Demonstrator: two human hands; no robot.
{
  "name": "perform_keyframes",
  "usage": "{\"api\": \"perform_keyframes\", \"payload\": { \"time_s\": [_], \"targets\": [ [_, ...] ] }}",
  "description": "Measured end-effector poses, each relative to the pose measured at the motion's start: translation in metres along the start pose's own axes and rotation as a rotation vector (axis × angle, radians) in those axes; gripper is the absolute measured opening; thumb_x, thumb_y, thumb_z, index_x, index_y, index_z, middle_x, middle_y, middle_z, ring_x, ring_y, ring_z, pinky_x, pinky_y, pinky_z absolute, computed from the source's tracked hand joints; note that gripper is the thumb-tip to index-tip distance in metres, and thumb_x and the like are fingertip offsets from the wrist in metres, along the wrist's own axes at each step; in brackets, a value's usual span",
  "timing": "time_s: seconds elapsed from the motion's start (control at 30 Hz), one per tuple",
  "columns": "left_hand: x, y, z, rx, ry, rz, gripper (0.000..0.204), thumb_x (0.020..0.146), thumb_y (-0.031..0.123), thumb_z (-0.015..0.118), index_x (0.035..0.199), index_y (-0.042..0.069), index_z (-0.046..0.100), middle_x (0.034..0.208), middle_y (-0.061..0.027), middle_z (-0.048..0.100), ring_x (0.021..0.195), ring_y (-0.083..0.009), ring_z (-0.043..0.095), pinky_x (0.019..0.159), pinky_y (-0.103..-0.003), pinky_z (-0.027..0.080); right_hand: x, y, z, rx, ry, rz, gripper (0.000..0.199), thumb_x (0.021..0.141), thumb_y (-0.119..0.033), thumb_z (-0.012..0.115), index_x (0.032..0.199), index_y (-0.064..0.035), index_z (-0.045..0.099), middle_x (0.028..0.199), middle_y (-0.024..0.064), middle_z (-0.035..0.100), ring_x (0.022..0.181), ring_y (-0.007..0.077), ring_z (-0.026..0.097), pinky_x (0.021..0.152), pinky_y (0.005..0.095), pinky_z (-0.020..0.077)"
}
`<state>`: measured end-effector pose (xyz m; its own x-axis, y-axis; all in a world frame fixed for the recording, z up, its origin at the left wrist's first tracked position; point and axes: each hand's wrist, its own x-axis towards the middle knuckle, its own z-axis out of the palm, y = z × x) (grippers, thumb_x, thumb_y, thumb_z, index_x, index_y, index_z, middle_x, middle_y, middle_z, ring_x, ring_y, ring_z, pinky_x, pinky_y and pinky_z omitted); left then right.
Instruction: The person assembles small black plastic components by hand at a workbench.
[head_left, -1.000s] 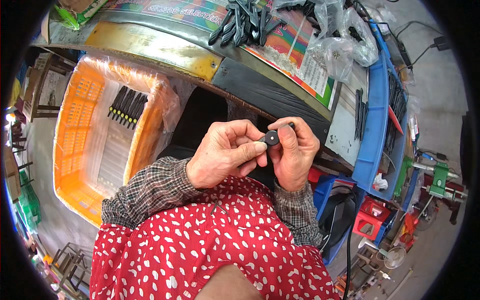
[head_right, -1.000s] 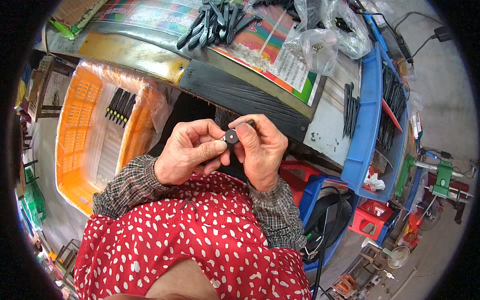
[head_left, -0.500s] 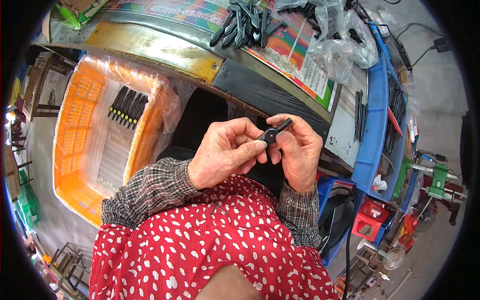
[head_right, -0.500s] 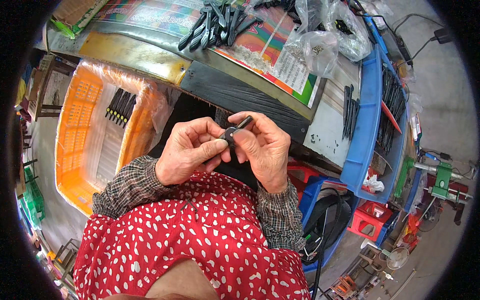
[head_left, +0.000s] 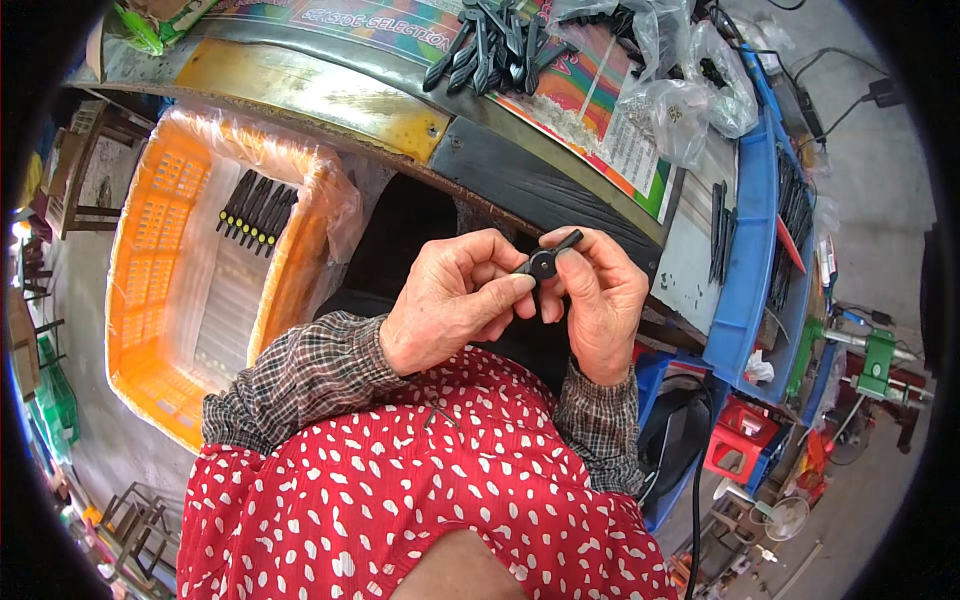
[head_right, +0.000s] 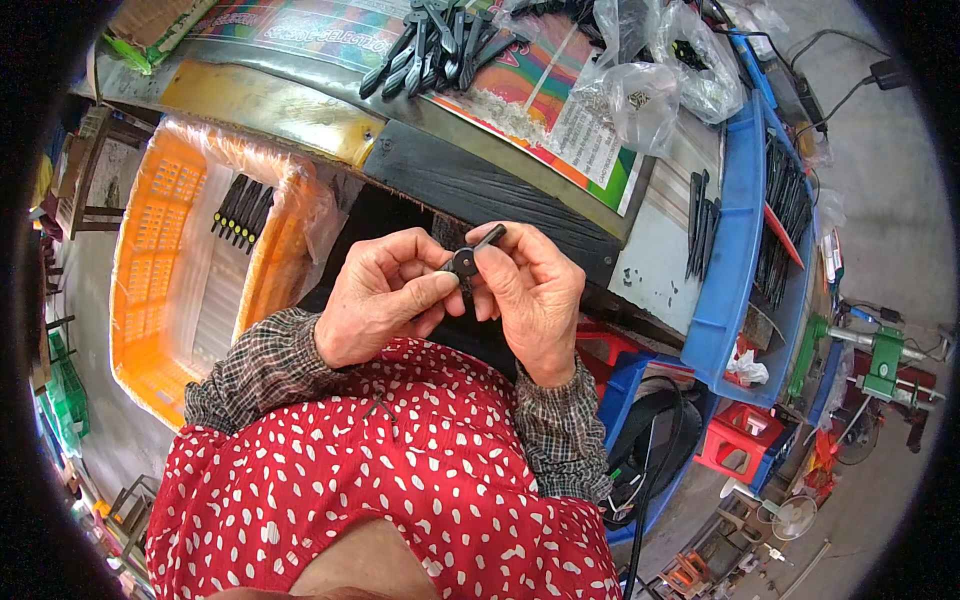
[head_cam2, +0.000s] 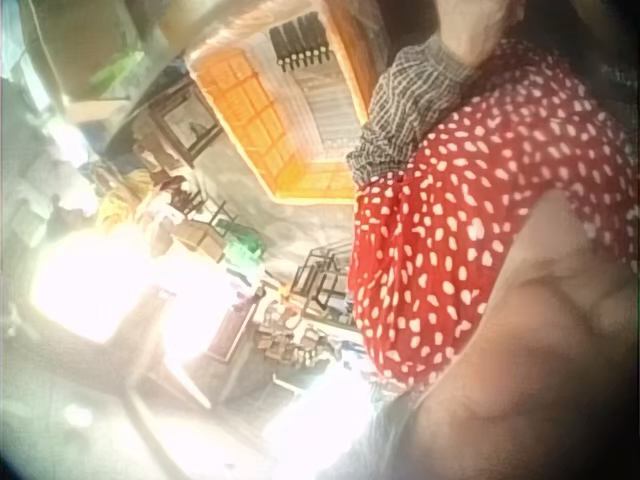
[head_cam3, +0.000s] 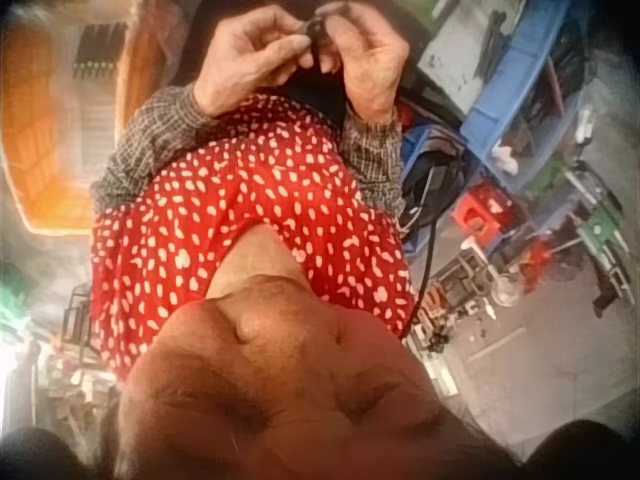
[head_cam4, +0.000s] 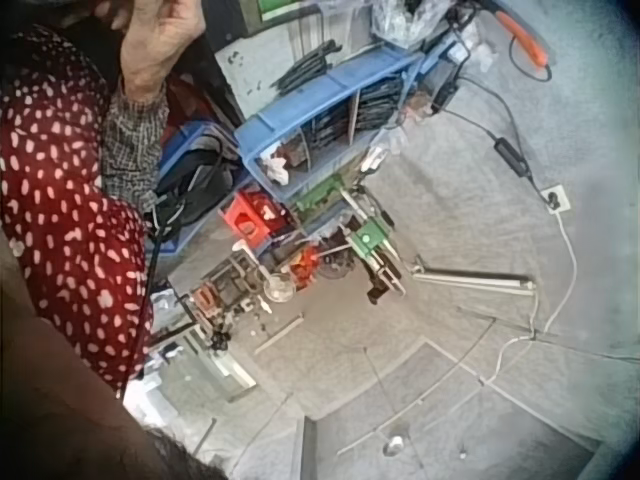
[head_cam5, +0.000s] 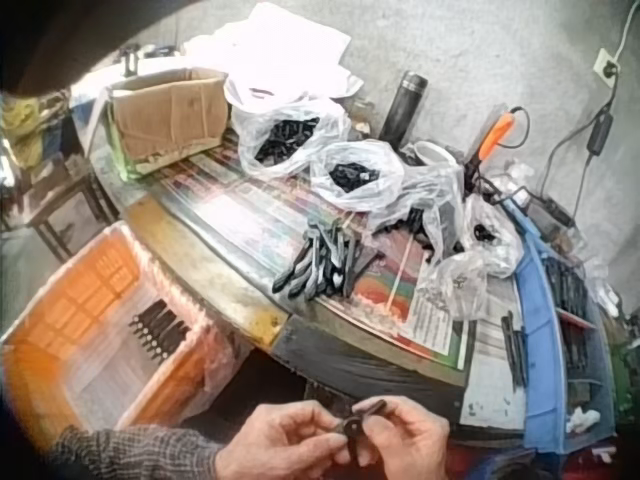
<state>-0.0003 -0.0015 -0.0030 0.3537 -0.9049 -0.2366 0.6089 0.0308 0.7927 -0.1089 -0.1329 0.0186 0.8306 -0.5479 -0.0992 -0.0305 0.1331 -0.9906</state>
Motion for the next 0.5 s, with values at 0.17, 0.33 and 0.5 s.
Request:
{"api": "perform_keyframes", "payload": {
  "time_s": [0.17, 0.33, 0.5],
  "targets": [
    [-0.0010, 0.0041, -0.0017, 0.009, -0.024, -0.053, 0.010, 0.091, 0.006, 0.056, 0.096, -0.002, 0.054, 0.076, -0.0077, 0.064, 0.052, -0.0059, 0.054, 0.042, -0.017, 0.040, 0.0017, -0.0013, 0.0009, -0.031, 0.019, -0.015, 0.021, 0.090, -0.012, 0.061, 0.103, 0.0044, 0.059, 0.075, 0.0013, 0.058, 0.054, 0.0037, 0.050, 0.046, 0.0161, 0.0381],
    [0.0004, 0.0075, -0.0028, 0.058, -0.073, -0.055, 0.016, 0.092, 0.007, 0.056, 0.103, -0.003, 0.051, 0.079, -0.0107, 0.065, 0.055, -0.0077, 0.057, 0.046, -0.019, 0.045, 0.0013, 0.0004, -0.0011, -0.044, 0.038, -0.048, 0.019, 0.089, -0.012, 0.063, 0.099, 0.0044, 0.059, 0.074, 0.0017, 0.058, 0.053, 0.0041, 0.050, 0.045, 0.0163, 0.0384],
    [0.0015, 0.0028, 0.0035, 0.272, 0.061, 0.144, 0.024, 0.084, 0.002, 0.062, 0.107, -0.001, 0.053, 0.079, -0.0091, 0.066, 0.062, -0.0112, 0.062, 0.055, -0.023, 0.049, 0.0023, 0.0028, 0.0015, 0.014, 0.073, -0.087, 0.014, 0.089, -0.010, 0.063, 0.093, 0.0035, 0.060, 0.073, 0.0020, 0.058, 0.052, 0.0045, 0.051, 0.044, 0.0171, 0.0390]
  ]
}}
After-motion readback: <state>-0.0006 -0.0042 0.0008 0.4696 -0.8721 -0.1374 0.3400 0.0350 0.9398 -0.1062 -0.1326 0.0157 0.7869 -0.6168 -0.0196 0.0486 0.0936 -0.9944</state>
